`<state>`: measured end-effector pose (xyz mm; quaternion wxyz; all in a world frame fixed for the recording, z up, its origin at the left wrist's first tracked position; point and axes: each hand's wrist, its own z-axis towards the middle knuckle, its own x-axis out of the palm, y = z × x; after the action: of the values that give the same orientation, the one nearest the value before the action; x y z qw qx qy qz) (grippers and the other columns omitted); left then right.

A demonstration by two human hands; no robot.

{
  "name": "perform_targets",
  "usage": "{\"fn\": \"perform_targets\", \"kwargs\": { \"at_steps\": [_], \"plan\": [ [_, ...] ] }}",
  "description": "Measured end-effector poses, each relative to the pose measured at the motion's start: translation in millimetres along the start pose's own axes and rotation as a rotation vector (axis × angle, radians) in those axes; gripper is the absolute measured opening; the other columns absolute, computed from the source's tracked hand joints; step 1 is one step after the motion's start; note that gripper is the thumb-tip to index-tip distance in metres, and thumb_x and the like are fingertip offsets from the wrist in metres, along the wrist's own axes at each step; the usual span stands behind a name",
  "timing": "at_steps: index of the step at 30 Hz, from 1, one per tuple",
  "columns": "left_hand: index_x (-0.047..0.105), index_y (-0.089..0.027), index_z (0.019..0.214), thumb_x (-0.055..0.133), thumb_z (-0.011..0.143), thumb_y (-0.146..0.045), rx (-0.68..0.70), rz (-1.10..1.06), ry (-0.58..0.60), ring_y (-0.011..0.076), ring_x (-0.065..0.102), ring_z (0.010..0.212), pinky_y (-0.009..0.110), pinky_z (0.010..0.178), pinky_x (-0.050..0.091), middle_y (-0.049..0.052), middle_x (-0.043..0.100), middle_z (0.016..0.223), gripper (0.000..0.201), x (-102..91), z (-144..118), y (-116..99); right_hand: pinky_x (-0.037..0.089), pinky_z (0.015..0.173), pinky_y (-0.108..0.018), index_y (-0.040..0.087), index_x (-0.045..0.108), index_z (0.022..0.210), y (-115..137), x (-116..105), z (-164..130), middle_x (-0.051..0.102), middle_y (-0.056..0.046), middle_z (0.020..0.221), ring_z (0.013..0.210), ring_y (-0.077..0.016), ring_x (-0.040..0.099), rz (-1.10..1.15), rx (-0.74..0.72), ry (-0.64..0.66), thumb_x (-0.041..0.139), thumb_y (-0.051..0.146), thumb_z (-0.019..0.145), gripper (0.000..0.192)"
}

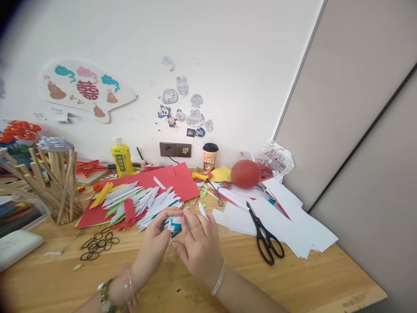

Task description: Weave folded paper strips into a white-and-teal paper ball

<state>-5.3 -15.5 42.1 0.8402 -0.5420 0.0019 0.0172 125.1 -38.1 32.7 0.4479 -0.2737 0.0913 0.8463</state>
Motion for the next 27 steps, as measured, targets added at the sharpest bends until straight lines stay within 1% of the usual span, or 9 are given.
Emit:
{"fn": "perform_targets", "kwargs": {
  "at_steps": [3, 5, 7, 9, 11, 13, 17, 22, 27],
  "plan": [
    [0.059, -0.018, 0.078, 0.038, 0.055, -0.004, -0.016, -0.004, -0.009, 0.018, 0.055, 0.089, 0.033, 0.084, 0.042, 0.002, 0.061, 0.086, 0.034, -0.7, 0, 2, 0.031, 0.092, -0.046, 0.014, 0.054, 0.113, -1, -4, 1, 0.055, -0.012, 0.117, 0.105, -0.0261, 0.044, -0.002, -0.022, -0.024, 0.043, 0.024, 0.085, 0.032],
    [0.059, -0.018, 0.08, 0.039, 0.055, -0.004, -0.057, -0.032, -0.026, 0.0177, 0.055, 0.088, 0.031, 0.082, 0.043, 0.002, 0.062, 0.086, 0.035, -1.1, 1, 3, 0.033, 0.091, -0.046, 0.016, 0.052, 0.116, -2, -5, 1, 0.055, -0.011, 0.116, 0.104, -0.025, 0.046, 0.063, 0.003, -0.04, 0.044, 0.021, 0.083, 0.033],
    [0.058, -0.018, 0.082, 0.042, 0.058, -0.006, -0.139, -0.095, -0.041, 0.0167, 0.055, 0.081, 0.029, 0.072, 0.045, 0.002, 0.061, 0.084, 0.031, -0.9, 1, 3, 0.039, 0.088, -0.044, 0.017, 0.049, 0.118, -5, -3, 1, 0.055, -0.012, 0.115, 0.103, -0.0236, 0.049, 0.195, 0.149, -0.04, 0.044, 0.019, 0.083, 0.035],
    [0.057, -0.017, 0.084, 0.046, 0.062, -0.011, -0.23, -0.182, -0.054, 0.0147, 0.055, 0.072, 0.025, 0.063, 0.044, 0.002, 0.06, 0.08, 0.025, -0.2, 1, 4, 0.046, 0.081, -0.038, 0.017, 0.049, 0.116, -7, 1, 1, 0.059, -0.012, 0.107, 0.096, -0.0214, 0.054, 0.376, 0.422, -0.049, 0.048, 0.023, 0.083, 0.034],
    [0.056, -0.017, 0.084, 0.048, 0.063, -0.014, -0.293, -0.249, -0.064, 0.0125, 0.053, 0.066, 0.023, 0.059, 0.042, 0.0, 0.058, 0.075, 0.022, 0.8, 1, 8, 0.051, 0.066, -0.029, 0.018, 0.057, 0.101, -7, 7, 2, 0.065, -0.006, 0.087, 0.074, -0.0168, 0.061, 0.671, 0.581, 0.089, 0.052, 0.025, 0.081, 0.022],
    [0.056, -0.016, 0.083, 0.049, 0.063, -0.015, -0.324, -0.264, -0.065, 0.0113, 0.051, 0.063, 0.022, 0.058, 0.041, 0.0, 0.056, 0.073, 0.021, 1.6, 1, 13, 0.051, 0.06, -0.026, 0.017, 0.059, 0.094, -7, 11, 4, 0.066, -0.005, 0.08, 0.068, -0.0156, 0.062, 0.878, 0.697, 0.2, 0.053, 0.025, 0.079, 0.018],
    [0.057, -0.016, 0.081, 0.052, 0.059, -0.015, -0.314, -0.188, 0.019, 0.0143, 0.053, 0.07, 0.023, 0.061, 0.042, 0.001, 0.058, 0.077, 0.023, 2.0, 4, 18, 0.049, 0.06, -0.025, 0.015, 0.058, 0.085, -10, 13, 5, 0.064, -0.004, 0.074, 0.065, -0.0154, 0.06, 0.907, 0.909, 0.245, 0.056, 0.027, 0.076, 0.015],
    [0.057, -0.017, 0.083, 0.047, 0.056, -0.012, -0.284, -0.102, 0.171, 0.0167, 0.054, 0.079, 0.024, 0.069, 0.043, 0.001, 0.06, 0.081, 0.029, 2.2, 7, 8, 0.047, 0.06, -0.025, 0.016, 0.059, 0.077, -18, 10, 7, 0.063, -0.003, 0.07, 0.065, -0.0155, 0.059, 0.833, 0.904, 0.245, 0.055, 0.03, 0.076, 0.015],
    [0.055, -0.016, 0.097, 0.041, 0.059, -0.011, -0.325, -0.075, 0.314, 0.0175, 0.055, 0.082, 0.025, 0.063, 0.047, 0.004, 0.061, 0.095, 0.04, 3.0, 8, 4, 0.047, 0.063, -0.026, 0.017, 0.062, 0.078, -26, 8, 10, 0.064, -0.003, 0.075, 0.07, -0.0161, 0.059, 0.752, 0.813, 0.211, 0.055, 0.026, 0.075, 0.011]
  ]
}}
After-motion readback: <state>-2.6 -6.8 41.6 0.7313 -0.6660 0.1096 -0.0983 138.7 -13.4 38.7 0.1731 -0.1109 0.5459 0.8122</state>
